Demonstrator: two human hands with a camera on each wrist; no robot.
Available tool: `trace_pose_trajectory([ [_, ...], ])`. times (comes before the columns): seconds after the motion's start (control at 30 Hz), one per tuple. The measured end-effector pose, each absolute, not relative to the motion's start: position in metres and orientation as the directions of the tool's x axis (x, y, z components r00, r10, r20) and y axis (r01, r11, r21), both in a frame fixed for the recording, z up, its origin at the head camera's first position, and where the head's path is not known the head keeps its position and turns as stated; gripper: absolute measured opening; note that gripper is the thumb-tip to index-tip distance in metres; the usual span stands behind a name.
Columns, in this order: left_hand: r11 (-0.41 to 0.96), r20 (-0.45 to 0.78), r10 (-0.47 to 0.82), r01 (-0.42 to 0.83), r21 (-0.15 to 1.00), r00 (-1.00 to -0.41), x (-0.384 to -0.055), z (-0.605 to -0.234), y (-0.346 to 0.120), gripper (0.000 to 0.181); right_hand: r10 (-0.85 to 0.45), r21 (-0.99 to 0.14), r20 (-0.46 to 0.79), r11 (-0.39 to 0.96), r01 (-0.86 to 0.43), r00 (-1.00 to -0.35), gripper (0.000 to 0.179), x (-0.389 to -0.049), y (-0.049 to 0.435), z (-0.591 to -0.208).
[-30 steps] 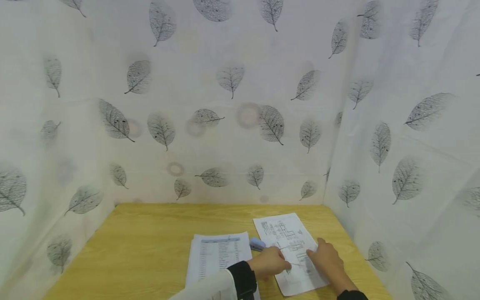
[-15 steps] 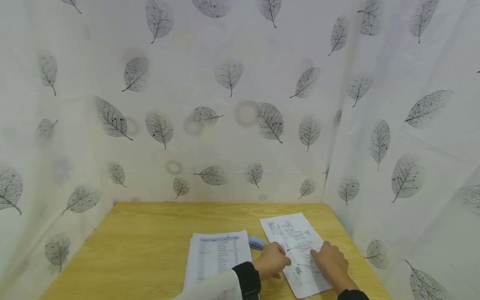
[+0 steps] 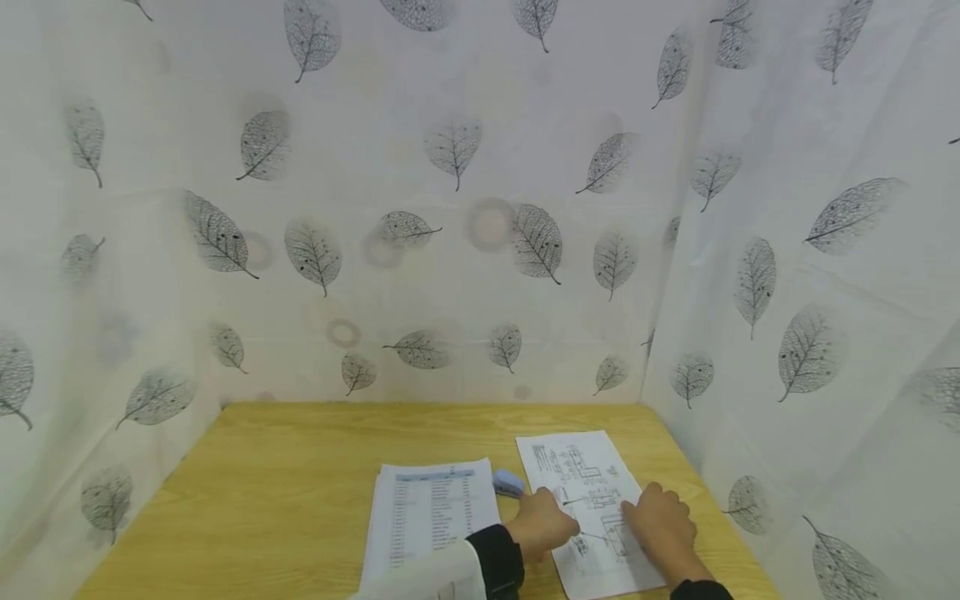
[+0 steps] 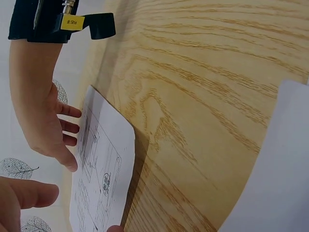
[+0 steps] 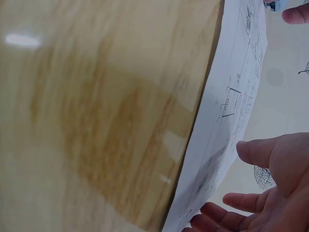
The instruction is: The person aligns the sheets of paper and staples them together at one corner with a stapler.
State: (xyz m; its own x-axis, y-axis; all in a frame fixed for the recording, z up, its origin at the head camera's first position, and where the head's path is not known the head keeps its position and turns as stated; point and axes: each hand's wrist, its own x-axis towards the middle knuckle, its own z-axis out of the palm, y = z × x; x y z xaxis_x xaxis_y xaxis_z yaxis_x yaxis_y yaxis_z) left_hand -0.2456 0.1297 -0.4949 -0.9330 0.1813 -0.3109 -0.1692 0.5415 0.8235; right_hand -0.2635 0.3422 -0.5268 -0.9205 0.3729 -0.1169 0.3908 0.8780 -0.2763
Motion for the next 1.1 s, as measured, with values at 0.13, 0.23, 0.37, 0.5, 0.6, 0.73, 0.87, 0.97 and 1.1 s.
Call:
trace_pose_trajectory([
  [0.13,0.533,-0.310,0.169,-0.178,0.827,-0.936,-0.249,-0.495,0.132,0.060,0.390,-0.282,-0.150,0.864,0.417,-0.909,0.059,-0.266,0.341,-0.526],
  [0.23,0.506,-0.303,0.189,-0.172,0.845,-0.934,-0.251,-0.498,0.132,0.049,0.413,-0.299,-0.168,0.844,0.445,-0.895,0.054,-0.267,0.342,-0.526],
  [0.37,0.471,-0.259,0.232,-0.125,0.873,-0.938,-0.252,-0.507,0.133,0.034,0.428,-0.312,-0.161,0.833,0.457,-0.890,0.050,-0.265,0.344,-0.525],
  [0.5,0.469,-0.192,0.252,-0.054,0.881,-0.949,-0.250,-0.510,0.133,0.028,0.417,-0.322,-0.114,0.843,0.431,-0.902,0.046,-0.265,0.347,-0.522],
  [0.6,0.451,-0.151,0.250,-0.023,0.892,-0.956,-0.249,-0.508,0.132,0.025,0.404,-0.343,-0.070,0.849,0.402,-0.912,0.042,-0.264,0.348,-0.518],
  [0.73,0.432,-0.097,0.244,0.019,0.902,-0.965,-0.251,-0.512,0.132,0.025,0.393,-0.401,-0.032,0.837,0.372,-0.919,0.036,-0.260,0.348,-0.513],
  [0.87,0.440,-0.024,0.273,0.102,0.892,-0.962,-0.257,-0.512,0.126,0.023,0.412,-0.480,0.005,0.801,0.359,-0.911,0.032,-0.258,0.344,-0.509],
  [0.97,0.446,-0.010,0.275,0.118,0.887,-0.961,-0.260,-0.500,0.116,0.019,0.431,-0.521,0.037,0.778,0.351,-0.901,0.030,-0.258,0.341,-0.505],
  [1.1,0.441,-0.047,0.228,0.060,0.895,-0.973,-0.269,-0.482,0.101,0.011,0.452,-0.581,0.069,0.743,0.333,-0.889,0.032,-0.257,0.334,-0.496],
])
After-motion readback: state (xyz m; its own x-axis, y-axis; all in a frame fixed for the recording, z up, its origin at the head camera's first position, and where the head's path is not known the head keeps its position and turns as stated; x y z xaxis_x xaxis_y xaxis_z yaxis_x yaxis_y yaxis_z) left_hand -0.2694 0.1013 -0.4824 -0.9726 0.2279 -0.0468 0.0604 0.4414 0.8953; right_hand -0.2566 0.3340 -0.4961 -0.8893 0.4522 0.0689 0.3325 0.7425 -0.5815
